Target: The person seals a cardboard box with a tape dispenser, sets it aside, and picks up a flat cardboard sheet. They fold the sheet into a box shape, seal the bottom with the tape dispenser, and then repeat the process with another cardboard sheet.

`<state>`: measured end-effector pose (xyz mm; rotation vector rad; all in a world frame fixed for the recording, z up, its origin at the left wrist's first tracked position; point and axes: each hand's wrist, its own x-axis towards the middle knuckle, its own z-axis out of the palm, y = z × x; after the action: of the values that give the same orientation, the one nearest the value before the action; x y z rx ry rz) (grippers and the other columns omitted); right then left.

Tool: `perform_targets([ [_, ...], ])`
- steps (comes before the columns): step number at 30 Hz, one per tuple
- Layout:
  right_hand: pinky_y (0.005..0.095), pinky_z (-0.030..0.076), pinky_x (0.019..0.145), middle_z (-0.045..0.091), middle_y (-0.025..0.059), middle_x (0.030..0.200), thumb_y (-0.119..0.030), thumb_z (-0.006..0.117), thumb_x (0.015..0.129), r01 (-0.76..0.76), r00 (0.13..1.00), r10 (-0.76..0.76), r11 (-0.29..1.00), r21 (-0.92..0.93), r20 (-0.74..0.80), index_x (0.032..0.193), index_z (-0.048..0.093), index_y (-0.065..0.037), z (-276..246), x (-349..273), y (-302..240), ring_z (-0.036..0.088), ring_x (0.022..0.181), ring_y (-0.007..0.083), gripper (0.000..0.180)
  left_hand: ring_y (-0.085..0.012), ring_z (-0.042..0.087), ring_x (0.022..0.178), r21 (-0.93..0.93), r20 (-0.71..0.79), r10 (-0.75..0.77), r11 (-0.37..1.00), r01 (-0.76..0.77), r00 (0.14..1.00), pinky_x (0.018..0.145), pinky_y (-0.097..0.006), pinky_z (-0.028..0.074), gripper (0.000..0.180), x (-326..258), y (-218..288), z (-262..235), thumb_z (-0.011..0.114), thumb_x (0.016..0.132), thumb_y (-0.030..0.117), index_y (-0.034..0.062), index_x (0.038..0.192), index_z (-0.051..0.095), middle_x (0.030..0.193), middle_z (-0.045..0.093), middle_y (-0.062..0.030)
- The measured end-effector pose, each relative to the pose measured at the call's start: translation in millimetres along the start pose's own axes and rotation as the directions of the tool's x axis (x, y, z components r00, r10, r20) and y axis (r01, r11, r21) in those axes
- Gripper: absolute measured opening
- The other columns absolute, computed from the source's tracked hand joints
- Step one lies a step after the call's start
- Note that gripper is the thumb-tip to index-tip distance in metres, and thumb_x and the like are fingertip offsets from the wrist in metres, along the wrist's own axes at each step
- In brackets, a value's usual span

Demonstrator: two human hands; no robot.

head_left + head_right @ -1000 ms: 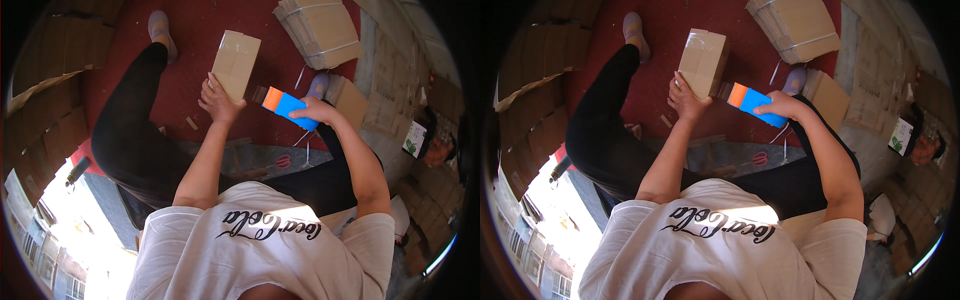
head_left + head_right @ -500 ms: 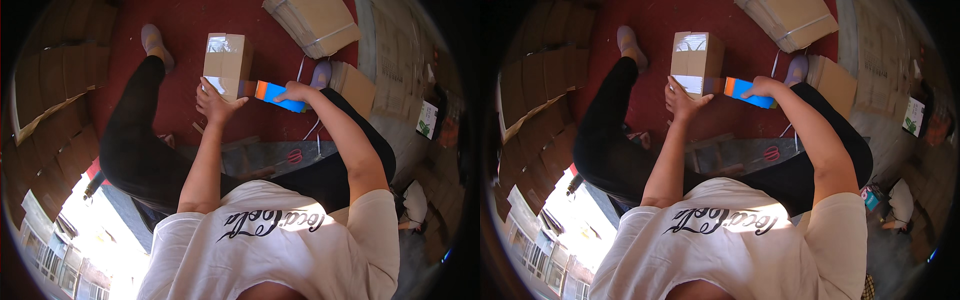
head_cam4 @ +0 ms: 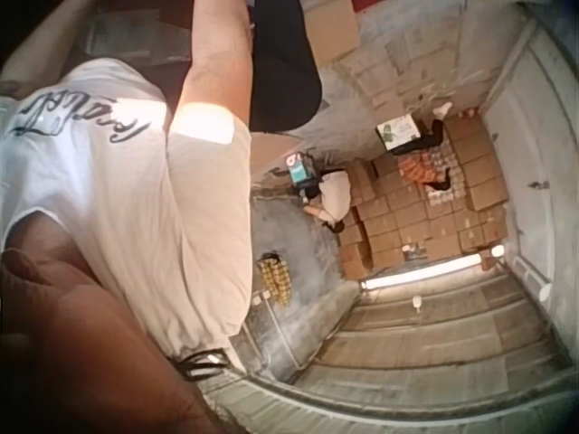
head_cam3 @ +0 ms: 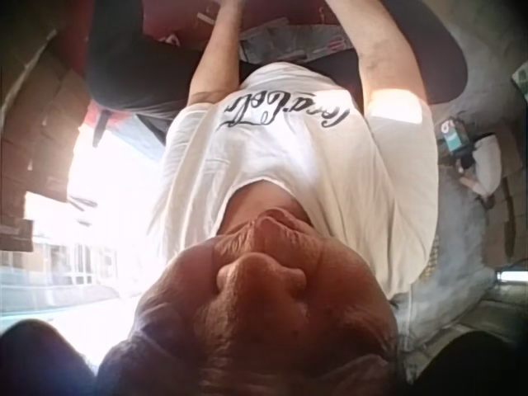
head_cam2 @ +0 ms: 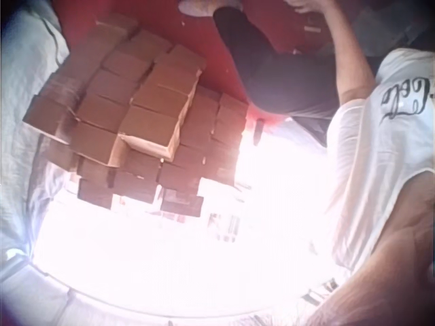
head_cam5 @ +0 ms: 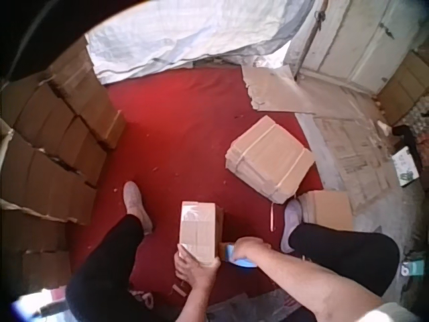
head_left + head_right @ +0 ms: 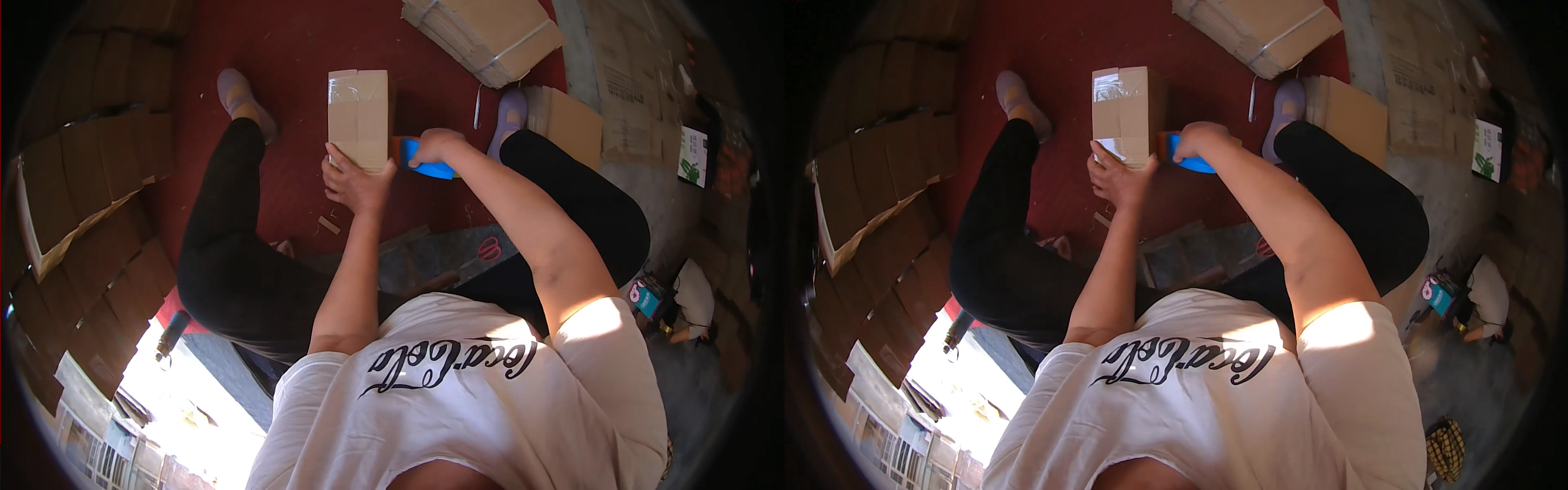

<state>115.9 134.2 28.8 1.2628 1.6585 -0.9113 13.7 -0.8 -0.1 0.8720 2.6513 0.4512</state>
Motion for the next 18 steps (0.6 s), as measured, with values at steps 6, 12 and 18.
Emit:
perform_targets([
  [6,0.0353,0.049,0.083,0.067,0.0091,0.104,-0.034,0.065,0.079,-0.155,0.947,0.178,0.982,0.105,-0.267,0.105,0.067,-0.008,41,14,13,0.063,0.100,0.0249,0.036,-0.0409,0.035,0.121,-0.106,0.079,-0.037,0.993,0.045,0.996,0.096,-0.056,0.034,0.116,14,3,-1,0.079,0.056,0.047,0.0109,0.145,0.014,0.135,0.029,-0.0207],
  [12,0.0447,0.047,0.084,0.062,0.0198,0.106,-0.048,0.064,0.079,0.039,0.613,0.578,0.659,0.751,-0.539,0.111,0.053,0.002,34,-3,-2,0.061,0.098,0.0360,0.060,-0.0408,0.035,0.121,-0.269,0.110,-0.136,0.950,0.161,0.985,0.096,-0.056,0.034,0.116,12,17,-23,0.080,0.058,0.045,0.0090,0.146,0.012,0.135,0.029,-0.0225],
  [18,0.0446,0.045,0.082,0.061,0.0205,0.092,-0.038,0.071,0.076,0.330,0.298,0.501,0.745,0.580,-0.812,0.099,0.049,0.002,12,-31,-54,0.059,0.089,0.0374,0.051,-0.0406,0.036,0.117,-0.344,0.069,0.007,0.939,0.017,0.998,0.097,-0.052,0.034,0.115,-4,30,-45,0.077,0.059,0.039,0.0074,0.146,0.008,0.128,0.032,-0.0243],
])
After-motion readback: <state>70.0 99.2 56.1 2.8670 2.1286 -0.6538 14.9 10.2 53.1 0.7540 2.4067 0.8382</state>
